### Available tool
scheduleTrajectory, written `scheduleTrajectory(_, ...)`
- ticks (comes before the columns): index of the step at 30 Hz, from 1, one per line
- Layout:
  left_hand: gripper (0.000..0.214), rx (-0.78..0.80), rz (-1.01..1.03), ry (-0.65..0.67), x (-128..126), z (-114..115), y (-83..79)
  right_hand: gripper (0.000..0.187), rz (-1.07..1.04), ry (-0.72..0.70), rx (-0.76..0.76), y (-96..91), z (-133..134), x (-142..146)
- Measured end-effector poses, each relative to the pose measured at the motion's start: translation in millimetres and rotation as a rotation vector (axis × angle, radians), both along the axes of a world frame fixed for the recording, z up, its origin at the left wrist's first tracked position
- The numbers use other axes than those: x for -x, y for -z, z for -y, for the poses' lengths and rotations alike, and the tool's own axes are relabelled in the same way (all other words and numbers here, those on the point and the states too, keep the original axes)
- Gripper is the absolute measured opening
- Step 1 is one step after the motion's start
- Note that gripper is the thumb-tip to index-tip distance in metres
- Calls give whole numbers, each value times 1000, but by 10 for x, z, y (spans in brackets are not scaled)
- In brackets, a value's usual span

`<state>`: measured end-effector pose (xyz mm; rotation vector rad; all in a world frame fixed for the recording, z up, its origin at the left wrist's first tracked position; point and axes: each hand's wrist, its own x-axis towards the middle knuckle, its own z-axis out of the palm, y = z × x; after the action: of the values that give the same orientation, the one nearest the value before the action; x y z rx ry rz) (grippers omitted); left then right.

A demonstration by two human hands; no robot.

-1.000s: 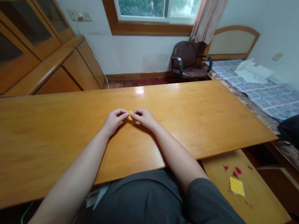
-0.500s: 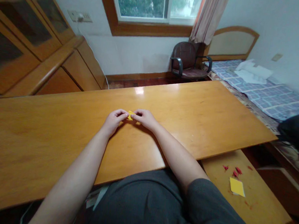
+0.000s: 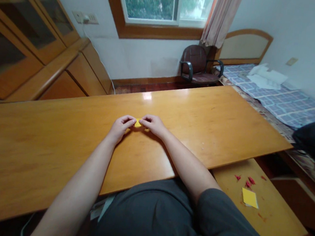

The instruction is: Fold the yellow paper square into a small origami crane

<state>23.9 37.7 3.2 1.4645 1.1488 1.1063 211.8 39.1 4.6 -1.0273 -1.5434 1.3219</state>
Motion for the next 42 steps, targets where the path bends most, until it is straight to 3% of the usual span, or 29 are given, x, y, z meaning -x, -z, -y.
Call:
scheduleTrajectory(12, 23, -15, 6, -48, 15, -13, 54, 32, 34, 11, -16, 13, -10, 20)
scheduleTrajectory(21, 24, 32, 150, -79, 10, -36, 94, 32, 18, 36, -16, -1, -21, 21)
scheduleTrajectory(25, 26, -4, 49, -23, -9, -1, 47, 32, 13, 34, -25, -11, -11, 18)
scheduleTrajectory(32, 29, 15, -15, -49, -41, 36, -13, 34, 7, 31, -38, 21, -18, 19)
scheduleTrajectory(42, 32, 48, 115, -102, 9, -25, 67, 35, -27, -4, -11, 44, -39, 19)
